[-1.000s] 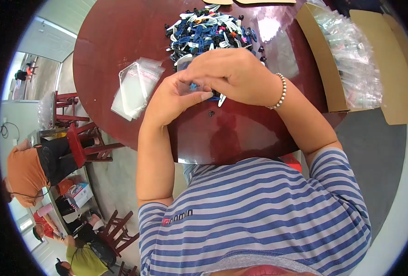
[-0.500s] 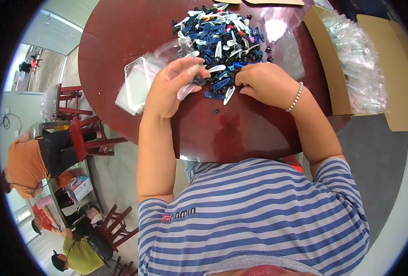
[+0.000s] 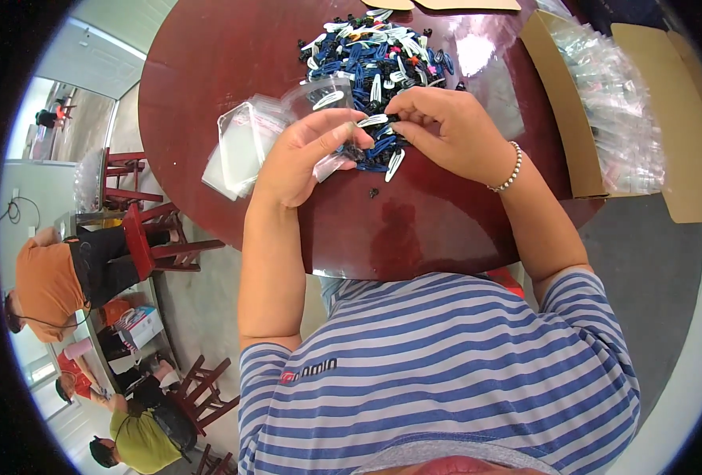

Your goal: The person packages hair clips by hand, picking them up from a pile and placing them into a plastic bag. Once the bag is filled, the person seals it and places it into a cardboard box.

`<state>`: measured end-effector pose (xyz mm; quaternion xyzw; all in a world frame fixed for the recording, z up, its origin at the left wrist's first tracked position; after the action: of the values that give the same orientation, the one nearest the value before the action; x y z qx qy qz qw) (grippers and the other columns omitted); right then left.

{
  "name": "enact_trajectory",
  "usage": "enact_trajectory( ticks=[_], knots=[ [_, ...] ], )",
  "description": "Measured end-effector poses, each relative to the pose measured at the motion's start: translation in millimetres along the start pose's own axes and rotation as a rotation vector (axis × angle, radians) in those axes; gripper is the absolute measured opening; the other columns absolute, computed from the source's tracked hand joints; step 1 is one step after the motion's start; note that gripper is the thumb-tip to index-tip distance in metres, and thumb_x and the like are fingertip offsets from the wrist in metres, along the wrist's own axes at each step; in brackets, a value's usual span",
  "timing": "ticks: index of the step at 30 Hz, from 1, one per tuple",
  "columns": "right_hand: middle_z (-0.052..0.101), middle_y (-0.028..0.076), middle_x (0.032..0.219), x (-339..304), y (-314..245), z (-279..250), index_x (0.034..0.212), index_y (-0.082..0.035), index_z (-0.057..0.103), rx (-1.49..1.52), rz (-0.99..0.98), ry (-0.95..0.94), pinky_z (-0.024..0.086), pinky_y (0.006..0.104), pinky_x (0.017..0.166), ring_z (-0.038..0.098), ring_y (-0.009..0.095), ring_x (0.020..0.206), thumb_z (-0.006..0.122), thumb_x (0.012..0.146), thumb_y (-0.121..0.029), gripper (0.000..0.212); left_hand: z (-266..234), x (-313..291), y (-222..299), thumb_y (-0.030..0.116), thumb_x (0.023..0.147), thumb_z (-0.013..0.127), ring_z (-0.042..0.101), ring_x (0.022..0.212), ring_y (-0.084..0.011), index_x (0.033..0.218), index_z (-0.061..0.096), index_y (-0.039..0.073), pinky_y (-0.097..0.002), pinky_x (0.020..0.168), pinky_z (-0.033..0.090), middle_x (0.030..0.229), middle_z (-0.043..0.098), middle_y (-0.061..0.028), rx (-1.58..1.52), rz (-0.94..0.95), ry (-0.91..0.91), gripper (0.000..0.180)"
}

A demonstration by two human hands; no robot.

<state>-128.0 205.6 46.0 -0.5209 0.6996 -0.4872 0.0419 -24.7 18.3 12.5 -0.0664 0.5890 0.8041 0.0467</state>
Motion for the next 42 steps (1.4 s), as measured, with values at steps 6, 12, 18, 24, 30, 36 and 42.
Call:
enact_trajectory(
  ticks=[6, 12, 18, 24, 30, 36, 42],
  knots=[
    [0.061, 0.01, 0.075, -6, 20, -2, 0.095, -0.003, 0.061, -0.351, -0.004, -0.171, 0.05, 0.0348, 0.063, 0.062, 0.025, 0.069, 0.065, 0.081, -0.004, 0.015, -11, 4, -1, 0.028, 0.098, 0.054, 0.064, 0.102, -0.0182, 0.123, 0.058, 0.002, -0.0283, 0.075, 0.053, 0.106, 0.068, -0.0119, -0.142, 0.058, 0.076, 0.036],
    [0.061, 0.009, 0.079, -11, 29, -7, 0.096, -0.006, 0.061, -0.539, 0.049, -0.238, 0.05, 0.0393, 0.069, 0.062, 0.03, 0.079, 0.065, 0.078, -0.006, 0.018, -17, 2, 4, 0.022, 0.097, 0.057, 0.063, 0.107, -0.0199, 0.126, 0.056, 0.001, -0.0289, 0.079, 0.055, 0.117, 0.065, -0.0157, -0.208, 0.16, 0.161, 0.036],
    [0.06, 0.006, 0.092, -9, 13, 1, 0.09, -0.007, 0.067, -0.415, -0.152, -0.236, 0.052, 0.0357, 0.075, 0.061, 0.027, 0.086, 0.068, 0.075, -0.008, 0.015, -13, 3, 2, 0.019, 0.094, 0.062, 0.062, 0.106, -0.016, 0.122, 0.06, 0.004, -0.0268, 0.08, 0.053, 0.115, 0.066, -0.0116, -0.099, 0.128, 0.208, 0.032],
    [0.057, 0.007, 0.084, -13, 6, 26, 0.08, -0.009, 0.067, -0.513, -0.219, -0.41, 0.053, 0.0357, 0.075, 0.061, 0.025, 0.085, 0.062, 0.076, -0.007, 0.007, -11, 2, 3, 0.019, 0.091, 0.066, 0.062, 0.105, -0.0146, 0.118, 0.062, 0.005, -0.0258, 0.079, 0.051, 0.11, 0.068, -0.0094, -0.053, 0.121, 0.251, 0.03],
    [0.059, 0.008, 0.085, -4, 12, 26, 0.086, -0.005, 0.066, -0.293, -0.229, -0.296, 0.051, 0.0357, 0.07, 0.061, 0.026, 0.081, 0.064, 0.082, -0.008, 0.005, -12, 1, 3, 0.018, 0.09, 0.068, 0.062, 0.102, -0.0144, 0.116, 0.063, 0.005, -0.0261, 0.077, 0.049, 0.108, 0.069, -0.0089, -0.039, 0.135, 0.276, 0.03],
    [0.062, 0.01, 0.085, 13, 27, 33, 0.087, -0.006, 0.066, -0.416, -0.039, -0.074, 0.051, 0.0417, 0.07, 0.062, 0.031, 0.08, 0.063, 0.085, -0.015, 0.01, -13, 0, 2, 0.02, 0.092, 0.064, 0.062, 0.104, -0.0139, 0.118, 0.063, 0.005, -0.0246, 0.079, 0.051, 0.111, 0.068, -0.0097, 0.023, 0.141, 0.271, 0.03],
    [0.061, 0.01, 0.085, 16, 31, 37, 0.085, -0.006, 0.064, -0.481, 0.113, -0.164, 0.051, 0.0418, 0.071, 0.063, 0.032, 0.081, 0.063, 0.083, -0.013, 0.008, -12, 2, 2, 0.02, 0.09, 0.066, 0.062, 0.104, -0.0144, 0.117, 0.063, 0.005, -0.0253, 0.078, 0.049, 0.11, 0.068, -0.009, 0.056, 0.147, 0.288, 0.03]
  ],
)
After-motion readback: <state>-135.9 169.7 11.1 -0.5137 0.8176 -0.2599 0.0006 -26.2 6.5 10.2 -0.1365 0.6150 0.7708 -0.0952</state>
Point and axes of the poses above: each hand's wrist, its own x-axis towards the middle knuckle, its own z-axis out of the palm, y = z × x, the point moved 3 cm from there along x, towards the middle knuckle
